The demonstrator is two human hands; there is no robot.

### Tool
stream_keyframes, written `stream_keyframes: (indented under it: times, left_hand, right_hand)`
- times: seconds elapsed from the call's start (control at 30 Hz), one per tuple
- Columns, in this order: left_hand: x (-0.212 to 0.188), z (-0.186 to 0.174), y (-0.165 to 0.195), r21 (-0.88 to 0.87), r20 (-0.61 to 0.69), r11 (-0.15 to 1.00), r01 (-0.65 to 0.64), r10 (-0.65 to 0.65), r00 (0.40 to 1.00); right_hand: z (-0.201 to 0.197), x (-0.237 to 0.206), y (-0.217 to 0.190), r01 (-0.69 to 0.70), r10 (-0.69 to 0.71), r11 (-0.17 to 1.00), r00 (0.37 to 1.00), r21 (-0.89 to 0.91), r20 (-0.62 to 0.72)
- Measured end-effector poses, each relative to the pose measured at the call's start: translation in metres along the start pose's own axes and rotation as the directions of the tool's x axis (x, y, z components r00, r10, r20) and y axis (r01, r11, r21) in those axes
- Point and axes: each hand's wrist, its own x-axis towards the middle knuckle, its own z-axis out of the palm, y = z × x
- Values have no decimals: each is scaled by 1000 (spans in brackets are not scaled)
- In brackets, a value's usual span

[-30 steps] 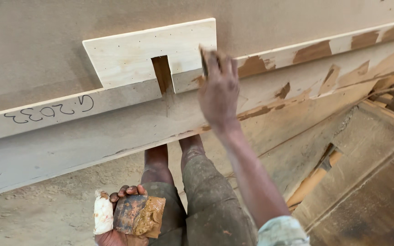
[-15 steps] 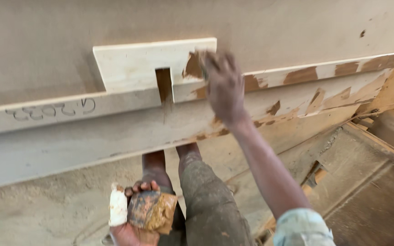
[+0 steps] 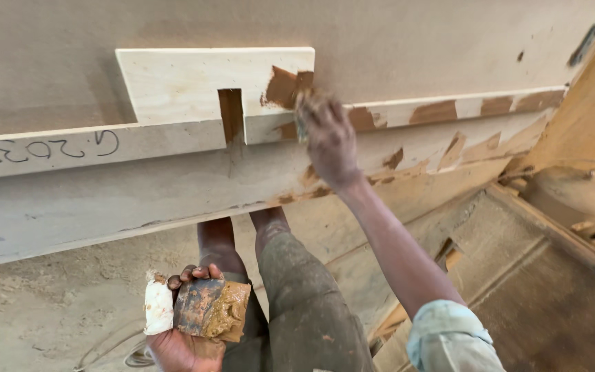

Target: The person applies brown wood filler by hand onto a wooden furniture panel, dabbing the paste over holes, notches and scratches along the panel edges and surface. They hold a lump of filler in one hand and a small applicator pad in the other, working across different spots on the panel.

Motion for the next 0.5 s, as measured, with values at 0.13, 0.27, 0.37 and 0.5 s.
stream_keyframes:
  times: [0.13,0.27,0.37,0.5]
  left_hand:
    - [4,11,-8,16,27,1000,-14,13,1000]
    - [4,21,-23,10,46,1000,-13,13,999]
    - [-10,27,-26,75,0,997,-19,19,1000]
    - [-12,35,-24,33,-7,999,-5,6,1000]
  right_hand:
    - [-22,-31,-8,74,-76,997,993,22,92]
    - [-20,20,27,42,-42,999,999,-1,15]
    - [-10,27,25,7,-8,1000,998,21,70]
    - [-26,-34,-8,55,-62,997,987,49,149]
